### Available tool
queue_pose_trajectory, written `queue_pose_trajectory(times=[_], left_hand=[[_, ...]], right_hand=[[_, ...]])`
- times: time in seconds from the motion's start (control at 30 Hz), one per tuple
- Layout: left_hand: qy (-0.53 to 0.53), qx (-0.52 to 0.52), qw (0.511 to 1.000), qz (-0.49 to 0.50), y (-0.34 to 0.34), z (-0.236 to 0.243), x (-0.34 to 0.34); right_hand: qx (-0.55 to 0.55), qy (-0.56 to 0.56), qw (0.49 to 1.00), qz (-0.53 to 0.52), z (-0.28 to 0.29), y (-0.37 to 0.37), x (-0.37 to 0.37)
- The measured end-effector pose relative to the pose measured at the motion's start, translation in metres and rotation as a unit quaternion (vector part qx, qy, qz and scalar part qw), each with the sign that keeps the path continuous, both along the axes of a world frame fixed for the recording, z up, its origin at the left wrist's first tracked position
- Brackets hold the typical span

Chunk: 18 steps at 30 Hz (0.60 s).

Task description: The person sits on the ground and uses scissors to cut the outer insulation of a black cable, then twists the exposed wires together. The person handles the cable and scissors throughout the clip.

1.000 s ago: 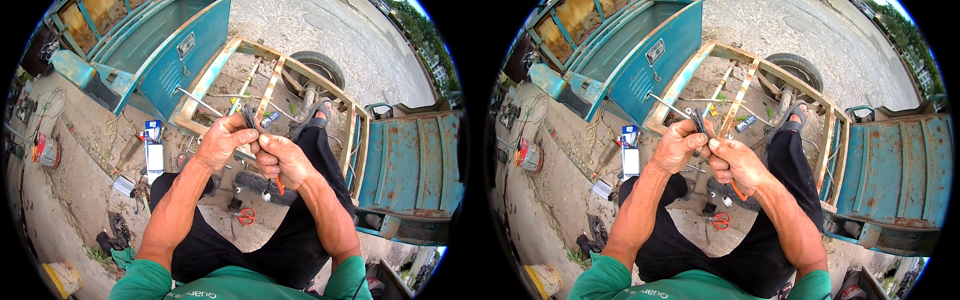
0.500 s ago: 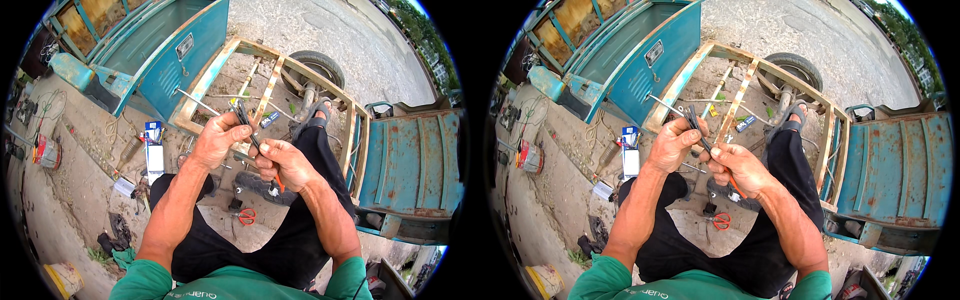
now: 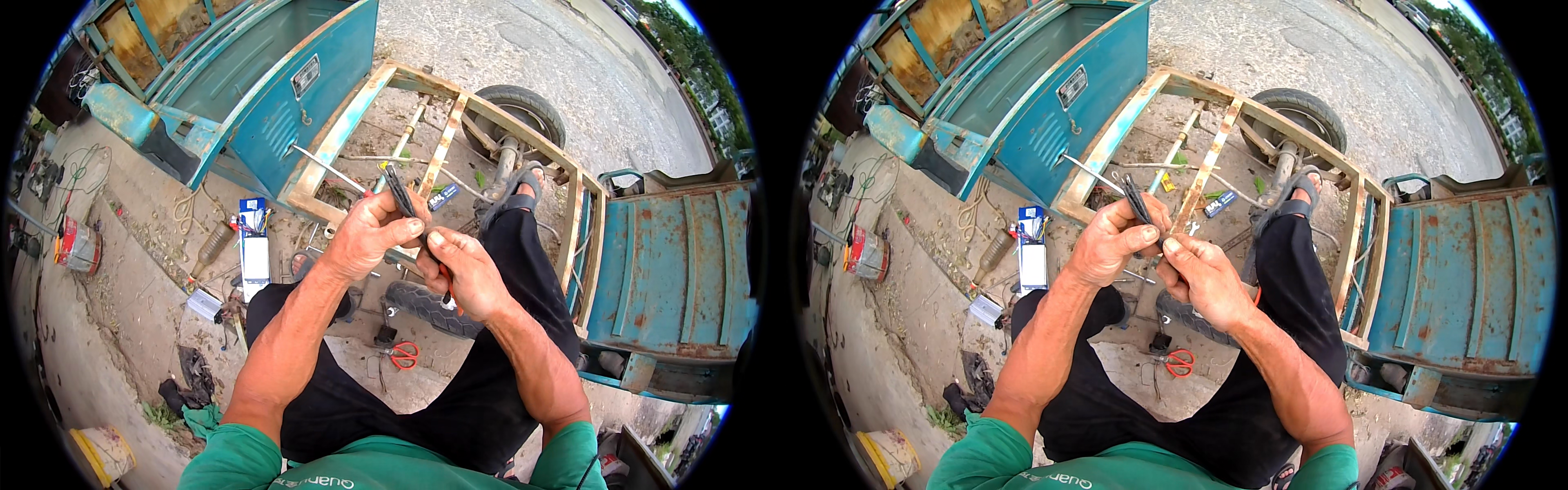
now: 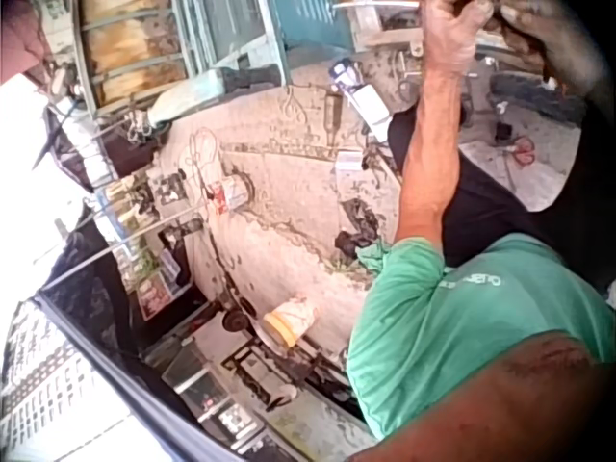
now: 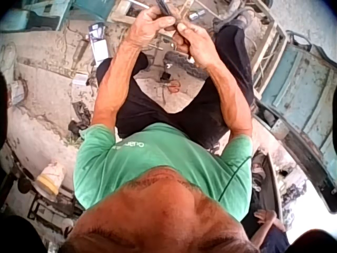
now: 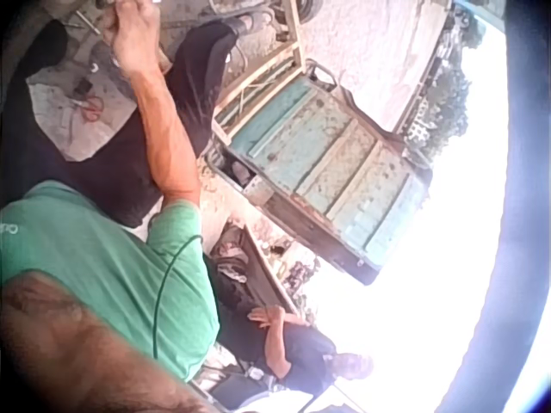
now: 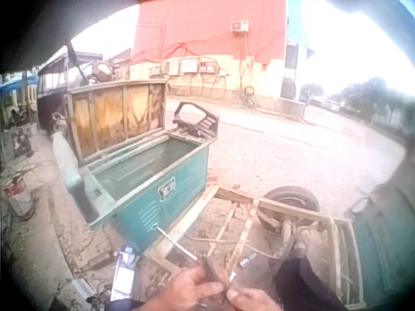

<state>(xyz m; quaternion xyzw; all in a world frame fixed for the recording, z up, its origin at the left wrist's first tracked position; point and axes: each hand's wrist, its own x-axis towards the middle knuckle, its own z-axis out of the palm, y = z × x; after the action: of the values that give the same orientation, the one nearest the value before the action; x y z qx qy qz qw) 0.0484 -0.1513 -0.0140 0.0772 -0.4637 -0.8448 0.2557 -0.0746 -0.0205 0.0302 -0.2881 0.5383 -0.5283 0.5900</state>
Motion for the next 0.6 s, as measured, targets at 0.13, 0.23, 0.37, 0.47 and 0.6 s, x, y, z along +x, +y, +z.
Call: queue_pose_trajectory(times=[0.13,0.23,0.37,0.47,0.6], left_hand=[[0.000,-0.011,1.000,0.004,-0.0011,-0.0013,-0.0018],[-0.010,-0.017,1.000,0.014,-0.0015,-0.0029,-0.0015],[-0.019,-0.011,1.000,0.007,-0.0041,-0.0027,0.0012],[-0.017,-0.010,1.000,0.010,-0.0039,-0.0016,-0.0001],[-0.008,0.007,1.000,0.013,-0.0058,-0.0032,-0.0003]], right_hand=[[-0.049,0.107,0.993,-0.014,-0.0048,0.0006,0.0062],[-0.050,0.153,0.986,-0.034,-0.0047,0.0008,0.0094],[-0.038,0.178,0.982,-0.043,-0.0013,0.0007,0.0095],[-0.039,0.184,0.981,-0.051,-0.0006,0.0010,0.0093],[-0.037,0.183,0.982,-0.042,0.0012,0.0000,0.0085]])
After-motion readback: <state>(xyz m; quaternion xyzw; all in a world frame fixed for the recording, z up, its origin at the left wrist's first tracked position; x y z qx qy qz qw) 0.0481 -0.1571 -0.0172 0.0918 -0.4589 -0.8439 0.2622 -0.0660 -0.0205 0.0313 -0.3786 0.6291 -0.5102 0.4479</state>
